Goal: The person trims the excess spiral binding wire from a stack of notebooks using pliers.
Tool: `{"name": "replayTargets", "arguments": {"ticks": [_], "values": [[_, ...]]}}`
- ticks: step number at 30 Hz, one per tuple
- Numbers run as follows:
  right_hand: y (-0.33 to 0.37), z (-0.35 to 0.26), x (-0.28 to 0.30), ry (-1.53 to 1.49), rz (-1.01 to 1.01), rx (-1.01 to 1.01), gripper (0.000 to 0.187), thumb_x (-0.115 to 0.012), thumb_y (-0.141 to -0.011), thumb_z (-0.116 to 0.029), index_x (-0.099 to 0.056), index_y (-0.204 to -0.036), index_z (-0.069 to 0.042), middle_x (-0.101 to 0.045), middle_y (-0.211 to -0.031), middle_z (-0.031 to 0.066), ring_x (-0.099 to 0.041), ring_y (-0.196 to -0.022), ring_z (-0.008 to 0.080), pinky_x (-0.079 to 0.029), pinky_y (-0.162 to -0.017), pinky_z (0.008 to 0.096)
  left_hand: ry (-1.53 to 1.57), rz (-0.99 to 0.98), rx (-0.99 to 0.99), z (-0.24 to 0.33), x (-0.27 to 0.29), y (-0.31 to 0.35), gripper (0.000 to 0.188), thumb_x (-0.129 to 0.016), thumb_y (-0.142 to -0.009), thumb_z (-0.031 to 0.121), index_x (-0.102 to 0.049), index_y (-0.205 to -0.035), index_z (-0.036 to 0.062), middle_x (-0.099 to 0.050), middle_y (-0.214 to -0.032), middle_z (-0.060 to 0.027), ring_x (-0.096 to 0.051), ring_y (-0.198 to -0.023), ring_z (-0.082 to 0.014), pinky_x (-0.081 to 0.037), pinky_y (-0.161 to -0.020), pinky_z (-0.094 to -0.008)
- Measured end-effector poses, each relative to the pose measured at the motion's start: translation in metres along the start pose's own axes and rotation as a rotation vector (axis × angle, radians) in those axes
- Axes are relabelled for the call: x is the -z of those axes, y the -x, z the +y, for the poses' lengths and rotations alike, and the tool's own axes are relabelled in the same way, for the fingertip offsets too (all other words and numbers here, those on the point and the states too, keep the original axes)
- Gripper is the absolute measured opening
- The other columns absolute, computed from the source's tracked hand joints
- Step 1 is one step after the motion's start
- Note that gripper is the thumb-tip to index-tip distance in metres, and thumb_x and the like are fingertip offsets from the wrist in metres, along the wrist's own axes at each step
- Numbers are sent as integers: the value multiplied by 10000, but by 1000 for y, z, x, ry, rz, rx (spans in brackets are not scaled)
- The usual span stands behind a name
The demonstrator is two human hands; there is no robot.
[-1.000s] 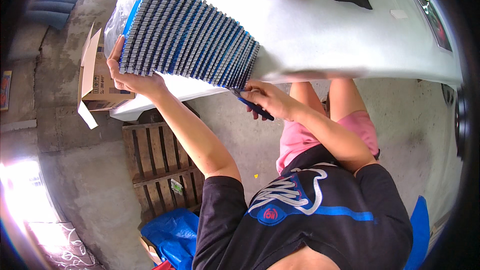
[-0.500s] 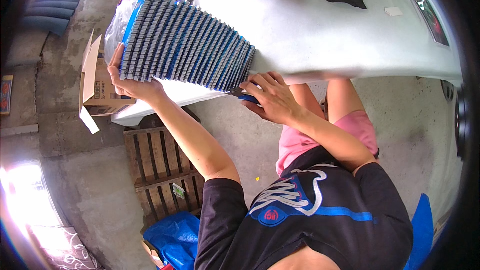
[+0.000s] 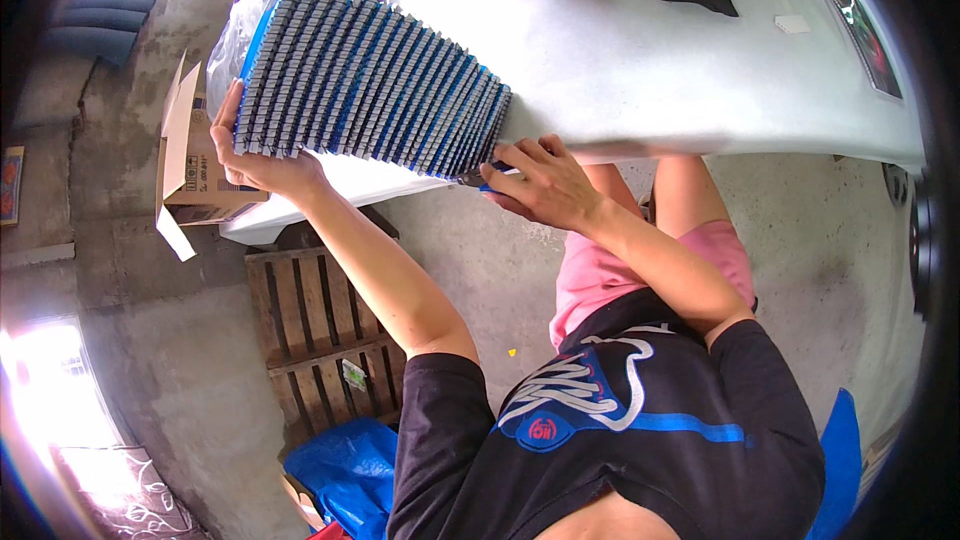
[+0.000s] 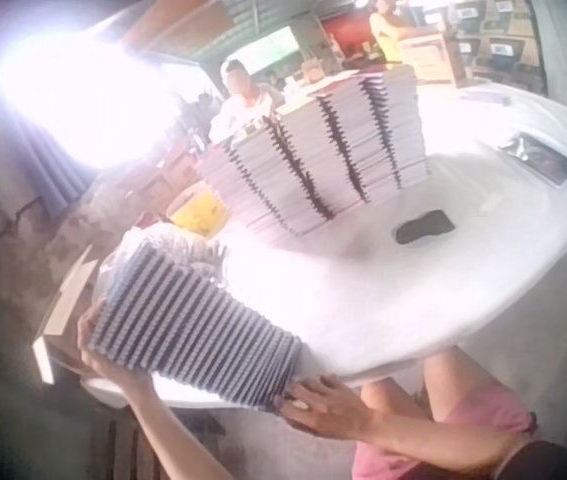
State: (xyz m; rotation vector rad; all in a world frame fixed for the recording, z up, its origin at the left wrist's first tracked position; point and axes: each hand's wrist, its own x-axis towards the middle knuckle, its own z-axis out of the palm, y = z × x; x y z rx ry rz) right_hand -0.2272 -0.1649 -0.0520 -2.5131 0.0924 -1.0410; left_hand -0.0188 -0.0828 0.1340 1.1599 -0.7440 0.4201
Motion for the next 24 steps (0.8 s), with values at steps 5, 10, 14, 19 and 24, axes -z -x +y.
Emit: {"name": "replayTargets", "arguments": {"ticks": [5,10,14,19,24], "values": [[-4,-5,5,-239,-90,-142,266,-684,-806,-235,-606,-1008,-80,-596,-974,83,-598,-857,233,-457,-740,377,3,15,-19,-4,4,-4,535,-323,-919,382,-643,-966,-45,-646,-974,-143,-645,-862,-221,-571,-792,-365],[-14,0,7,-718,-179,-390,242,-675,-824,-239,-615,-961,-49,-654,-865,125,-631,-744,293,-495,-692,369,1,5,-20,-5,2,-2,534,-314,-917,375,-646,-963,-41,-649,-975,-140,-645,-867,-215,-571,-800,-372],[-25,5,16,-854,-301,-499,206,-659,-827,-254,-631,-869,-54,-661,-801,163,-629,-723,350,-478,-670,421,-25,32,1,-3,1,-1,536,-305,-918,388,-653,-952,-18,-650,-982,-133,-647,-871,-206,-576,-799,-372],[-32,-2,29,-555,-297,-339,167,-649,-813,-225,-658,-899,-82,-667,-803,143,-636,-728,340,-491,-682,441,-41,-9,-63,-5,4,-2,532,-297,-920,391,-660,-929,2,-647,-992,-119,-637,-905,-202,-572,-812,-376],[-45,-3,44,-441,-380,-319,164,-639,-798,-234,-679,-893,-107,-673,-803,128,-646,-753,330,-504,-710,449,-43,-21,-61,-3,3,0,520,-319,-916,387,-663,-920,-4,-649,-991,-122,-631,-916,-205,-558,-833,-382]]}}
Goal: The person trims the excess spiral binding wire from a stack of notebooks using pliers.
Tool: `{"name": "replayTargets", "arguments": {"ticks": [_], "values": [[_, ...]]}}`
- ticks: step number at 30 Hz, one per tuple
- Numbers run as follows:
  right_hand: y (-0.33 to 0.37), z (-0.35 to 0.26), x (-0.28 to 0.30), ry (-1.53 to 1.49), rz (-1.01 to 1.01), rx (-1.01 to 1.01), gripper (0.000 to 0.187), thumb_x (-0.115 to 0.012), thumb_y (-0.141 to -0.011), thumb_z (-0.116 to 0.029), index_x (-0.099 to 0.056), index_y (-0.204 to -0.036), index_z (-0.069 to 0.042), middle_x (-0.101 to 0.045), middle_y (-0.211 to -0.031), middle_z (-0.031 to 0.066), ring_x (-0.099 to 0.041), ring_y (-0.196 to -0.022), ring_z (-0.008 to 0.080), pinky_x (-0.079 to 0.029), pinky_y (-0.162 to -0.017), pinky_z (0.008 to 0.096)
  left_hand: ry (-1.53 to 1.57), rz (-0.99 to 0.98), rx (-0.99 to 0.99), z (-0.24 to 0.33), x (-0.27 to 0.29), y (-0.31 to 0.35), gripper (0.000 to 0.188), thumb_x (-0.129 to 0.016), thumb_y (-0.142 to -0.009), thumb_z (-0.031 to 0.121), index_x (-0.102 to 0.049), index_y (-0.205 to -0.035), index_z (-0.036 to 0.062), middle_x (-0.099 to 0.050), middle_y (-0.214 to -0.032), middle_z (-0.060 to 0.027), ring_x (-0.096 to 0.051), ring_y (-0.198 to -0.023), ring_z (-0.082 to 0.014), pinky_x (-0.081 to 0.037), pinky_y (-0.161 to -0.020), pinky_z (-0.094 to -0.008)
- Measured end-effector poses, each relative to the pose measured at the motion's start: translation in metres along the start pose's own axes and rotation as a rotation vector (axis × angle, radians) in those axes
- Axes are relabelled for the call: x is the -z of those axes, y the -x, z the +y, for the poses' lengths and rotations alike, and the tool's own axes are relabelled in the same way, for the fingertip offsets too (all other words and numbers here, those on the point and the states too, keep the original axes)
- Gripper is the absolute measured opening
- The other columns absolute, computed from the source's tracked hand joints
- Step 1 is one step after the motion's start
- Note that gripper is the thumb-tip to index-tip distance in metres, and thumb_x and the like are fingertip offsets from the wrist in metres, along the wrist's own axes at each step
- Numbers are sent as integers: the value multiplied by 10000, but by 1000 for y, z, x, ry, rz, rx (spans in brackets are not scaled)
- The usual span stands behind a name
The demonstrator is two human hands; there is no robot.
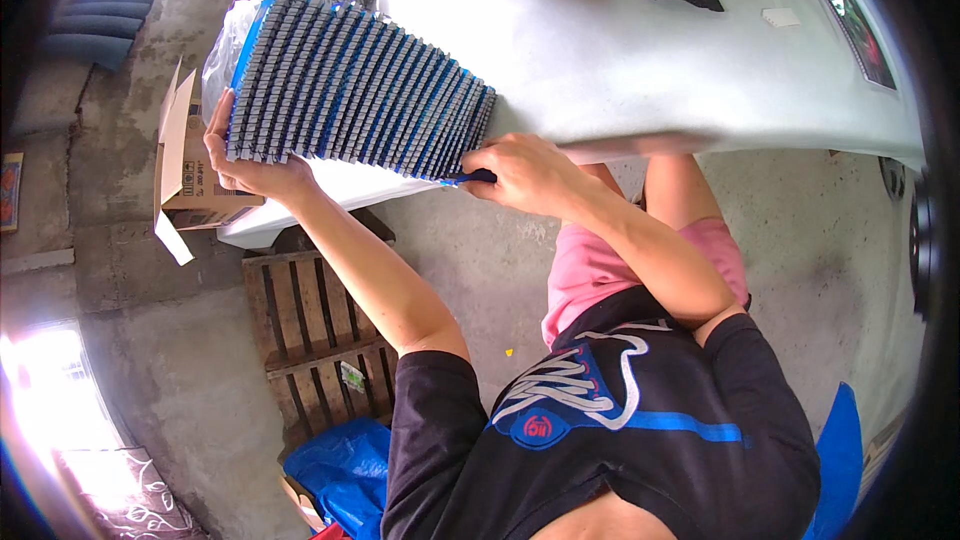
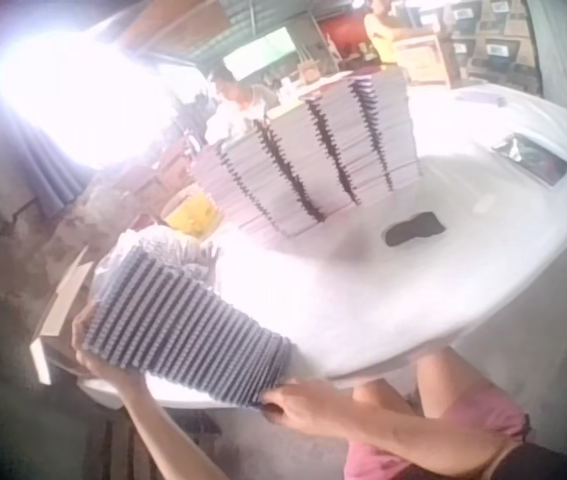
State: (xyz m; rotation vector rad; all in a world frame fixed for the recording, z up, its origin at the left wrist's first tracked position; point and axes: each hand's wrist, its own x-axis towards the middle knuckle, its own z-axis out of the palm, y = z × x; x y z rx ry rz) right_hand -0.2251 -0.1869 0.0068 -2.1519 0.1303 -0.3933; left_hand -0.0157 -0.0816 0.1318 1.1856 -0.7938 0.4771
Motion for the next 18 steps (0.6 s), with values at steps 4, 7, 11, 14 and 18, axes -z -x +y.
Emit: {"name": "replayTargets", "arguments": {"ticks": [4,7,11,14,18], "values": [[-11,7,9,-72,-65,-39,192,-680,-777,-254,-693,-906,-112,-672,-760,115,-649,-724,314,-509,-690,397,42,9,13,-2,1,-2,515,-333,-914,385,-664,-930,-10,-650,-992,-128,-631,-919,-207,-558,-834,-375],[-16,26,1,-130,-28,21,228,-706,-761,-273,-697,-923,-113,-675,-749,106,-654,-704,299,-513,-666,367,19,-7,10,1,-1,-2,514,-335,-913,388,-666,-934,-5,-652,-993,-128,-634,-920,-207,-562,-834,-370],[-4,22,-3,4,36,37,270,-712,-757,-282,-688,-973,-123,-678,-859,85,-654,-788,255,-483,-729,367,-28,-26,13,-4,11,-5,514,-318,-925,376,-667,-938,-2,-657,-989,-122,-646,-897,-193,-567,-823,-359],[14,30,-13,179,228,139,293,-676,-778,-312,-670,-1025,-154,-640,-1025,67,-608,-958,229,-389,-878,436,15,-27,5,-3,4,-6,505,-312,-931,370,-665,-938,9,-665,-964,-115,-659,-853,-168,-590,-773,-335],[24,32,-22,262,366,235,350,-720,-749,-279,-644,-1068,-158,-604,-1029,53,-568,-972,200,-325,-881,398,-10,-35,-24,-4,6,-3,501,-326,-926,376,-657,-946,1,-663,-978,-121,-663,-869,-183,-595,-760,-340]]}}
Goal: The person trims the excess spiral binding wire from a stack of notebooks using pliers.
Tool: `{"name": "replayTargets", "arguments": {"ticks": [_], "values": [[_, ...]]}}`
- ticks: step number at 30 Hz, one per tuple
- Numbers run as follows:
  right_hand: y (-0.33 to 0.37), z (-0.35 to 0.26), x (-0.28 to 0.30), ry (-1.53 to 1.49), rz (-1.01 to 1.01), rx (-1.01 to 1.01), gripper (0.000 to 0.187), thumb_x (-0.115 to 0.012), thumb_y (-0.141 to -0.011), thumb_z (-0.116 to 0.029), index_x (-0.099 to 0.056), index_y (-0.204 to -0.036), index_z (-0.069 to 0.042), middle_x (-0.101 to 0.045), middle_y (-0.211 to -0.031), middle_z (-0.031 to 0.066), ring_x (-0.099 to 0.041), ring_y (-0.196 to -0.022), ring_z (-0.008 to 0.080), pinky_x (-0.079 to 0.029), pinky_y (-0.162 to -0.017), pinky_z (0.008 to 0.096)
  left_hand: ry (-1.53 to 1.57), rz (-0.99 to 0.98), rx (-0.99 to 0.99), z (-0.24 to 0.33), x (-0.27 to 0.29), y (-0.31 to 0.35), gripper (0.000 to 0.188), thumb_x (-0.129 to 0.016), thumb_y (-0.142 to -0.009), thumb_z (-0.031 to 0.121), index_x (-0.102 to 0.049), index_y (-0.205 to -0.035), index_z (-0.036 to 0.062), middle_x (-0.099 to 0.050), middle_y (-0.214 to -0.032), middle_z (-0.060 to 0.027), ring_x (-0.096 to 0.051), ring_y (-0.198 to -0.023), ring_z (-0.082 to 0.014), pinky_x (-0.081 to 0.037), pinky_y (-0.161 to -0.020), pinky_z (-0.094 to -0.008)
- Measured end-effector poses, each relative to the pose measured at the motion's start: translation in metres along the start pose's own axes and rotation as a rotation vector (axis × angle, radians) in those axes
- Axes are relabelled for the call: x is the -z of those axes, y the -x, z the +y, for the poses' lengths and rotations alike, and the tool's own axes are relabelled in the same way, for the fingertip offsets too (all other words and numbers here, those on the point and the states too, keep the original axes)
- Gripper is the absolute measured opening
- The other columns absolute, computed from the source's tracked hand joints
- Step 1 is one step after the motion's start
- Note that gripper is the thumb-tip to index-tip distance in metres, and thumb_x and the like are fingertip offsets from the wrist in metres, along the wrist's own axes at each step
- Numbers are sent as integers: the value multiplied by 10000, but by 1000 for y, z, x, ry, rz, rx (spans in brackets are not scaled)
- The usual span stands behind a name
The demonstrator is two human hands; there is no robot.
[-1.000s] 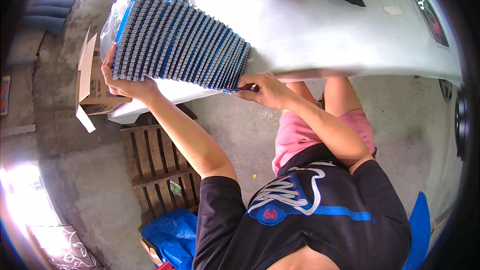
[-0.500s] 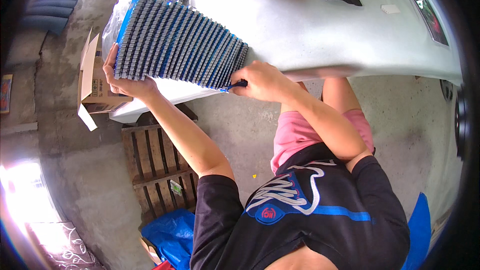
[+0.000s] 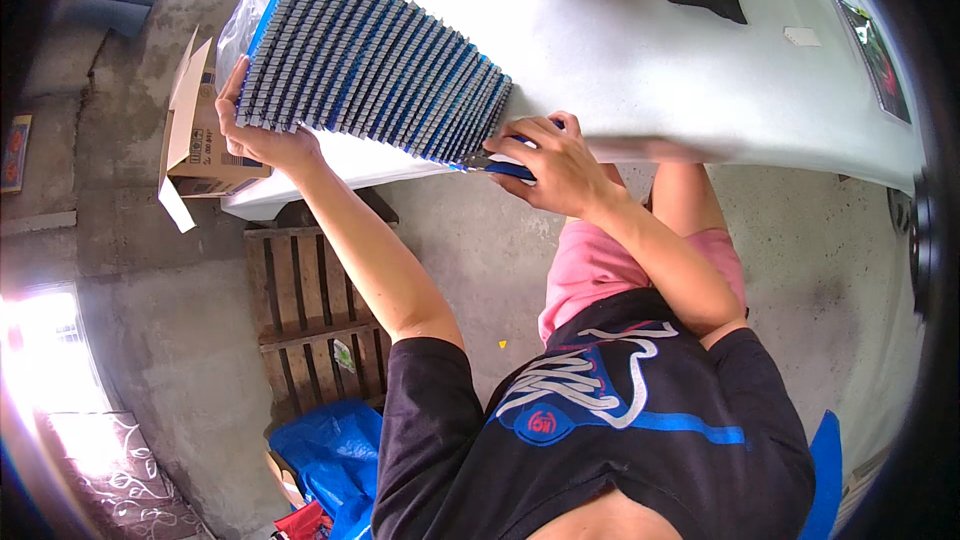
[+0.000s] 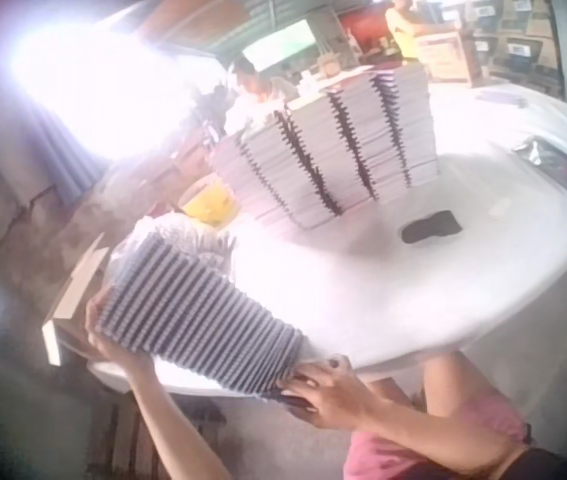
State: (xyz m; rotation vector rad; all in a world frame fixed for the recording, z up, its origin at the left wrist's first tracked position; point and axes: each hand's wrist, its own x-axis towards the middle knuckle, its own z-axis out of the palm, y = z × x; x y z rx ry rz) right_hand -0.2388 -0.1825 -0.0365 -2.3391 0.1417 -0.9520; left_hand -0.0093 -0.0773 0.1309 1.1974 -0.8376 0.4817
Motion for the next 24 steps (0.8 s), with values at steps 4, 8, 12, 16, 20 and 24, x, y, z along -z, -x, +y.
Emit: {"name": "replayTargets", "arguments": {"ticks": [4,8,12,16,20,24], "values": [[3,1,-5,65,17,29,350,-705,-758,-294,-637,-1076,-166,-589,-1047,44,-558,-990,194,-313,-890,421,24,10,-4,2,-2,1,505,-335,-925,382,-648,-951,-13,-659,-983,-133,-666,-857,-196,-597,-752,-346],[3,2,-11,75,-2,27,351,-693,-766,-299,-631,-1086,-169,-586,-1042,42,-557,-981,195,-321,-866,421,43,19,7,-1,-2,-1,514,-329,-924,385,-643,-957,-20,-657,-977,-138,-664,-856,-205,-595,-749,-348],[2,-2,-12,54,-47,-21,369,-693,-767,-295,-623,-1106,-165,-589,-1033,45,-556,-970,199,-327,-835,405,77,22,84,1,-4,1,523,-319,-927,387,-642,-956,-22,-657,-977,-137,-658,-873,-208,-587,-767,-350],[2,-5,-10,37,-71,-49,371,-699,-760,-286,-622,-1100,-159,-581,-1042,47,-551,-978,199,-323,-836,400,62,45,58,-3,0,-2,525,-327,-923,404,-642,-964,-14,-659,-990,-127,-655,-881,-208,-576,-795,-360],[3,-6,-9,57,6,4,362,-700,-757,-273,-622,-1091,-155,-573,-1050,48,-546,-981,199,-317,-849,396,120,38,68,-5,-1,-1,521,-328,-926,399,-639,-972,-16,-658,-1005,-128,-658,-871,-206,-579,-794,-353],[3,-6,-14,60,22,25,344,-699,-757,-263,-627,-1077,-162,-565,-1053,43,-539,-989,194,-310,-871,394,131,34,97,-7,4,-4,514,-336,-921,391,-639,-971,-21,-660,-1002,-133,-662,-854,-211,-594,-758,-358]]}}
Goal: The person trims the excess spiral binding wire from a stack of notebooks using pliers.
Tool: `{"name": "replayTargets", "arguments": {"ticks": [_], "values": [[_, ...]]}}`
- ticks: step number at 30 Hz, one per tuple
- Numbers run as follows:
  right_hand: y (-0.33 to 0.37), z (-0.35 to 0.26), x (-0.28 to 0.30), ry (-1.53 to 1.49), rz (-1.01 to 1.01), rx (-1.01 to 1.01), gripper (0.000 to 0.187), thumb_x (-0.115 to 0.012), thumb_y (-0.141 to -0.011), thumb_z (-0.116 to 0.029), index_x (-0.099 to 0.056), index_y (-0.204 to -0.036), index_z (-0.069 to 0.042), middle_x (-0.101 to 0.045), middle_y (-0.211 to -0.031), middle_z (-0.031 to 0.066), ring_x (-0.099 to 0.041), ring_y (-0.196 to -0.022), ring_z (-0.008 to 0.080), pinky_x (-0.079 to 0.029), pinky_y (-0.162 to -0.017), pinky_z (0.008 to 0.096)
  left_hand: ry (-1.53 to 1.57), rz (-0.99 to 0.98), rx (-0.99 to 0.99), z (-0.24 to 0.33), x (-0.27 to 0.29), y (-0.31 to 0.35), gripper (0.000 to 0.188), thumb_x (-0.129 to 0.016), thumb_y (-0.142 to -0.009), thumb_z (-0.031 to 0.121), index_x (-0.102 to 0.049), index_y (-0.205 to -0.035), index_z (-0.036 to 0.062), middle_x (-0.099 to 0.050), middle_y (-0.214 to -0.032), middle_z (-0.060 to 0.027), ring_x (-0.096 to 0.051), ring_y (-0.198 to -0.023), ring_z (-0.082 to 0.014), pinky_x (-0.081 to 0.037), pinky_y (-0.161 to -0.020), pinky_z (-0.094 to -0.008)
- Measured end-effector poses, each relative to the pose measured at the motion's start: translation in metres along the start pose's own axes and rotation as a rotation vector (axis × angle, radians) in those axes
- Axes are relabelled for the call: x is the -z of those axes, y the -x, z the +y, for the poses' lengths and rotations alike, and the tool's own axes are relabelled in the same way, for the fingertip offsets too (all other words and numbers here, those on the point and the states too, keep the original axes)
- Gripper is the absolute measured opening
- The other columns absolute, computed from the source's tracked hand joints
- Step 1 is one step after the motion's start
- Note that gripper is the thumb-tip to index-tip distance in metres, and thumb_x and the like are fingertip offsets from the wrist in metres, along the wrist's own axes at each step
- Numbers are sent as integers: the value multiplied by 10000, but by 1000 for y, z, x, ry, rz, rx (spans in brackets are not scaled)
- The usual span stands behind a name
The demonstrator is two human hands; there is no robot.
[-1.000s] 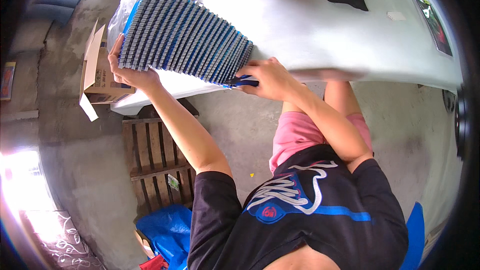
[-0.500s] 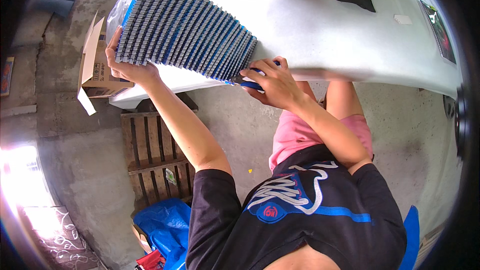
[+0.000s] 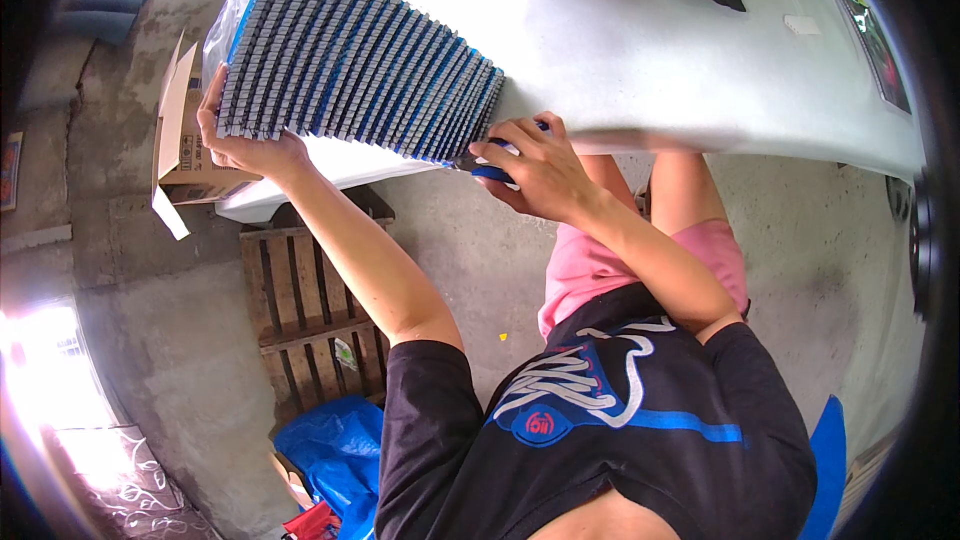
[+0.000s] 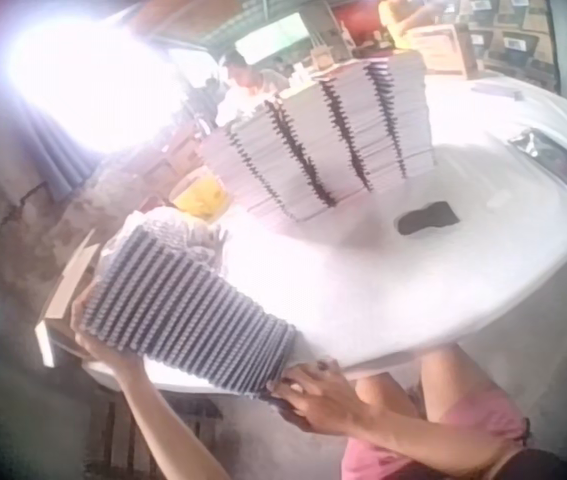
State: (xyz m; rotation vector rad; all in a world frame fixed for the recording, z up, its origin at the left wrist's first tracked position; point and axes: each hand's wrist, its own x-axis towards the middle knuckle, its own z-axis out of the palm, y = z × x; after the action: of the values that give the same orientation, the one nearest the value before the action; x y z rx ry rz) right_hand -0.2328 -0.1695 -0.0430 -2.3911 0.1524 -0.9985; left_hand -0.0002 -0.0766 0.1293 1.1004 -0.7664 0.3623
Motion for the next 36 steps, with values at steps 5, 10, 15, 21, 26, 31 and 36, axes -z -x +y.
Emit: {"name": "replayTargets", "arguments": {"ticks": [5,10,15,21,26,31,36], "values": [[-1,-4,0,-164,-132,-170,294,-684,-792,-284,-632,-1023,-111,-612,-944,86,-603,-852,223,-433,-713,381,-10,3,-14,0,-1,1,511,-335,-919,381,-644,-959,-25,-662,-997,-136,-665,-859,-217,-605,-729,-376],[-11,1,0,-756,-478,-660,286,-667,-817,-299,-627,-998,-81,-635,-886,131,-633,-775,261,-476,-608,380,-69,22,-30,2,-5,3,531,-320,-916,397,-645,-965,-21,-657,-1010,-132,-671,-855,-221,-614,-713,-376],[9,-7,5,-127,-64,-248,308,-671,-802,-275,-613,-1053,-106,-600,-975,107,-595,-901,255,-443,-774,391,-57,1,-28,0,2,1,529,-335,-906,421,-645,-975,-2,-658,-1011,-126,-675,-849,-223,-613,-719,-380],[14,3,3,35,43,-41,309,-656,-793,-281,-611,-1053,-122,-570,-981,62,-573,-922,221,-383,-847,393,-19,42,3,-4,2,1,512,-356,-901,417,-644,-975,0,-661,-1010,-130,-667,-857,-220,-600,-751,-392],[10,5,-3,52,41,-4,289,-654,-790,-273,-618,-1036,-125,-559,-979,55,-567,-920,207,-384,-844,391,-31,52,5,2,-8,5,504,-380,-896,410,-641,-969,-15,-660,-1008,-139,-664,-865,-220,-594,-759,-381],[5,1,-1,-76,-131,-119,297,-675,-790,-246,-638,-1059,-124,-612,-977,86,-606,-867,246,-455,-758,366,28,8,2,-5,5,-1,496,-393,-899,407,-643,-962,-17,-660,-1003,-143,-664,-863,-218,-591,-758,-370],[-11,12,3,-471,-389,-426,246,-658,-823,-290,-675,-969,-92,-662,-860,153,-649,-723,297,-505,-645,371,-41,15,-35,-1,-2,4,500,-352,-920,388,-650,-948,-11,-665,-988,-138,-666,-854,-191,-596,-736,-341]]}}
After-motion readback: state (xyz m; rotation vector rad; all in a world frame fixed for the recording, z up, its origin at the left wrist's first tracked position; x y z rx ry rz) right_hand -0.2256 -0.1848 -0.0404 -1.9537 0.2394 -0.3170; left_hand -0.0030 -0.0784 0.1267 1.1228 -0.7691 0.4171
